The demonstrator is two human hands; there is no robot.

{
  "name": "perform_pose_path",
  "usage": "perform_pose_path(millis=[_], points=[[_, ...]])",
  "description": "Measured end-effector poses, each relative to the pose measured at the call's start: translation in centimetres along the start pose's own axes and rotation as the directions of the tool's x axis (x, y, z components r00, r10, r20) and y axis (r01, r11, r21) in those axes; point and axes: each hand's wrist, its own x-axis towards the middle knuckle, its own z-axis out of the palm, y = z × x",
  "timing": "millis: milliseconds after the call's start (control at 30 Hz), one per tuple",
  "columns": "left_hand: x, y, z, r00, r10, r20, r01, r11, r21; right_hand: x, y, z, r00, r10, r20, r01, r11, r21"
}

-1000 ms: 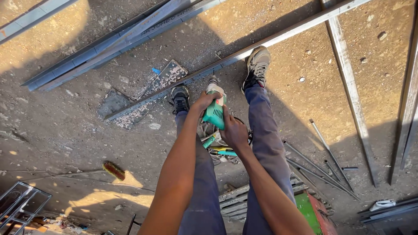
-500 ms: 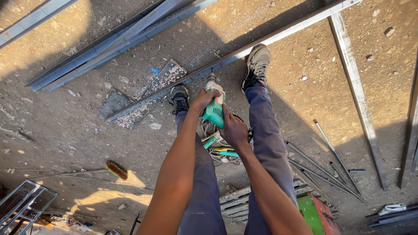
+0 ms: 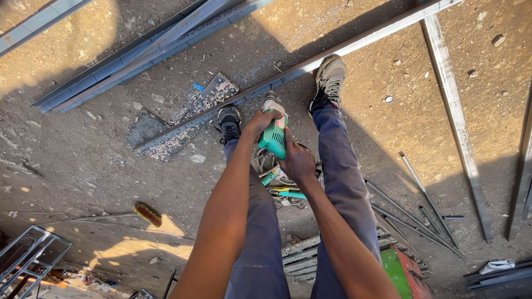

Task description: The person sits on the ground holding a green electric grinder and grinds the surface of a long metal bar laid on the ground, moving the tool repeatedly along the bar between their feet.

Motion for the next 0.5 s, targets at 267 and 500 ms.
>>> perform_pose_path(millis=[267, 500], points=[[-1.5, -0.7, -0.1, 0.998, 0.061, 0.008, -0.061, 0.998, 0.033, 0.1, 0.3, 1.8, 0.997, -0.076, -0.021, 0.072, 0.987, -0.141], [-6.1, -1.0, 0.1, 0.973, 0.227, -0.032, -0.210, 0.939, 0.272, 0.1, 0.9, 1.1, 0.995, -0.094, 0.042, 0.098, 0.991, -0.089]])
